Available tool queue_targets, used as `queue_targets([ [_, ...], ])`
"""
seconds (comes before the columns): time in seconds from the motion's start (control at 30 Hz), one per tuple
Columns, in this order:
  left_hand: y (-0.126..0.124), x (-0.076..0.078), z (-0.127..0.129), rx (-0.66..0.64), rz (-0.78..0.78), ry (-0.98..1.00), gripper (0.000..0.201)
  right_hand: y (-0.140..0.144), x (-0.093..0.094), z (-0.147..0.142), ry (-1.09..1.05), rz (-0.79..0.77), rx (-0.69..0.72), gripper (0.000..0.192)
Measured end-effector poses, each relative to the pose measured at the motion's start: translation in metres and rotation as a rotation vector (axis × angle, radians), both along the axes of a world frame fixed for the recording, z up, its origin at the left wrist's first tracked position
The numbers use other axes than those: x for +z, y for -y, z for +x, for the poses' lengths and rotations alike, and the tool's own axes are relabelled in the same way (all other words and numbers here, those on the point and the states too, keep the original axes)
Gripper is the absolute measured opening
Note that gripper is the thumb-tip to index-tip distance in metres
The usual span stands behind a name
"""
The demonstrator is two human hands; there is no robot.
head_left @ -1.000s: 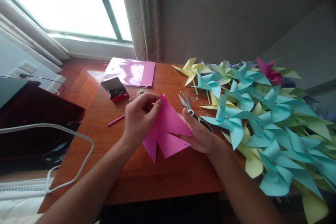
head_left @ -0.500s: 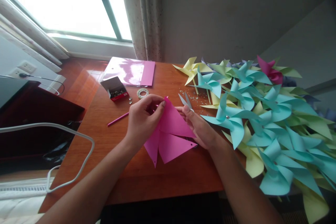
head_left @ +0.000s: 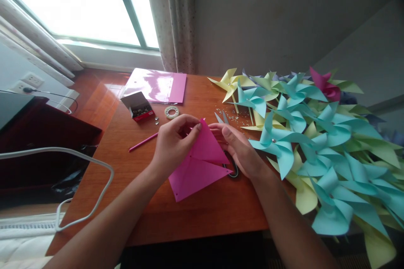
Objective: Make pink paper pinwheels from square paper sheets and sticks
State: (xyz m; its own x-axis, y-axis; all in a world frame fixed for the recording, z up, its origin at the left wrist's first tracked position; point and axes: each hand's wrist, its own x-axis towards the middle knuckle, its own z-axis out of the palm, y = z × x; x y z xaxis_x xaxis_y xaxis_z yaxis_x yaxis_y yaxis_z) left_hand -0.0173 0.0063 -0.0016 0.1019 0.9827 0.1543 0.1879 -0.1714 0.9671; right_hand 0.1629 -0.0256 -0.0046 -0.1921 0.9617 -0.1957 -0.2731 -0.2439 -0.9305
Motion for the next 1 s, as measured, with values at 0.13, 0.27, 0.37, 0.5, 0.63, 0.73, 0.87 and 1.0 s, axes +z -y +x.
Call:
queue_targets([
  [0.13, 0.003, -0.0027, 0.0039, -0.12, -0.005, -0.074, 0.009, -0.0031, -0.0029, 0.0006, 0.259, 0.207, -0.197, 0.02],
  [0.27, 0.0063, -0.0005, 0.0072, -0.191, 0.011, -0.155, 0.01, -0.0023, -0.0029, -0.002, 0.372, 0.299, -0.228, 0.012],
  [0.37, 0.0078, 0.0013, 0.0088, -0.218, 0.016, -0.177, 0.01, -0.0009, -0.0007, -0.0033, 0.445, 0.381, -0.24, 0.007],
  [0.5, 0.0085, 0.0007, 0.009, -0.226, 0.008, -0.17, 0.01, -0.0001, 0.0022, -0.003, 0.527, 0.496, -0.24, 0.008],
  [0.63, 0.0082, -0.0007, 0.0078, -0.235, -0.042, -0.124, 0.011, -0.0004, 0.0012, -0.002, 0.575, 0.611, -0.235, 0.01],
  [0.73, 0.0079, 0.0004, 0.0081, -0.236, -0.12, -0.011, 0.013, -0.0007, -0.0001, -0.0023, 0.584, 0.672, -0.237, 0.013],
  [0.87, 0.0069, 0.0045, 0.0092, -0.244, -0.26, 0.162, 0.014, -0.0011, -0.0006, -0.0036, 0.592, 0.694, -0.233, 0.013],
  [1.0, 0.0055, 0.0072, 0.0084, -0.24, -0.35, 0.249, 0.016, -0.0015, -0.0009, -0.0046, 0.577, 0.697, -0.22, 0.013],
])
